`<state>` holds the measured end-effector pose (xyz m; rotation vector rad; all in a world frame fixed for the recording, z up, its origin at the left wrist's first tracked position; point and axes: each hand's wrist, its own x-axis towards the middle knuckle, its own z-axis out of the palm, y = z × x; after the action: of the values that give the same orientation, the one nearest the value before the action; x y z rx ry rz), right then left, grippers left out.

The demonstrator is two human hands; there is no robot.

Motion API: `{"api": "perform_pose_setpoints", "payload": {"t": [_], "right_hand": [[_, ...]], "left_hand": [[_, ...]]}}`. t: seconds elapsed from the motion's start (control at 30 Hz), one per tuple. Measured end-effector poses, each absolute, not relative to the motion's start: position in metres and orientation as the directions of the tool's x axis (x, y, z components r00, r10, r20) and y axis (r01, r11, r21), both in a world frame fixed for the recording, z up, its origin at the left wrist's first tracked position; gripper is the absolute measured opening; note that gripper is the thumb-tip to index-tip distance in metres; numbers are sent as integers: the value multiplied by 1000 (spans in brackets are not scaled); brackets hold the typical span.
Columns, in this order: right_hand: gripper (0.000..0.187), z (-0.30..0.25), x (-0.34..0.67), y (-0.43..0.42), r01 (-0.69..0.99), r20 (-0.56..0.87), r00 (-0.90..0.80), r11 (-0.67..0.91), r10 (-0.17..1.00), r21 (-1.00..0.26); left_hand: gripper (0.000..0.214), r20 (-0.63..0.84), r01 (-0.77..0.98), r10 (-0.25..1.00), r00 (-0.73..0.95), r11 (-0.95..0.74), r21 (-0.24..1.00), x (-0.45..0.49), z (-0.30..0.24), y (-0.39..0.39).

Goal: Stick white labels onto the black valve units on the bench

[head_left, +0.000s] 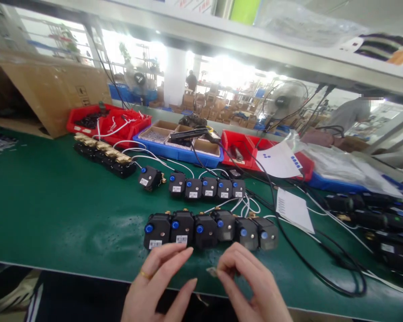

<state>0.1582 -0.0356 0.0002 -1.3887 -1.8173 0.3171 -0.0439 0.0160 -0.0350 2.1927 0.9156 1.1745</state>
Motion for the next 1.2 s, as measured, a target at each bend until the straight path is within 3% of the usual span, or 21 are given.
{"api": "perform_pose_setpoints", "payload": {"t": [0.07,0.13,0.2,0.27,0.43,0.67,0.9,1.2], "right_hand": [[19,11,169,-30,730,416,-86,341,905,-592],[19,18,177,-21,774,380,-142,342,914,-532],[19,22,180,-10,807,335,-215,360,917,-469],[19,23,179,0,832,293,-283,386,913,-399],[17,23,177,13,857,199,-387,431,900,-282],[18,26,177,17,859,155,-448,472,880,-197],[17,24,175,18,866,140,-448,467,883,-180],[16,15,175,14,863,238,-399,450,886,-230]], "left_hand": [[47,621,449,654,433,-753,481,-39,-32,30],[61,617,497,593,517,-795,347,-29,-27,44],[69,562,507,563,606,-818,272,-18,-24,56],[64,527,513,556,643,-824,242,-9,-23,64],[47,534,502,567,627,-818,280,-1,-23,71],[44,544,488,566,619,-820,298,-1,-21,71],[43,541,490,575,614,-815,311,-1,-21,70],[43,561,477,563,608,-823,309,0,-22,72]]}}
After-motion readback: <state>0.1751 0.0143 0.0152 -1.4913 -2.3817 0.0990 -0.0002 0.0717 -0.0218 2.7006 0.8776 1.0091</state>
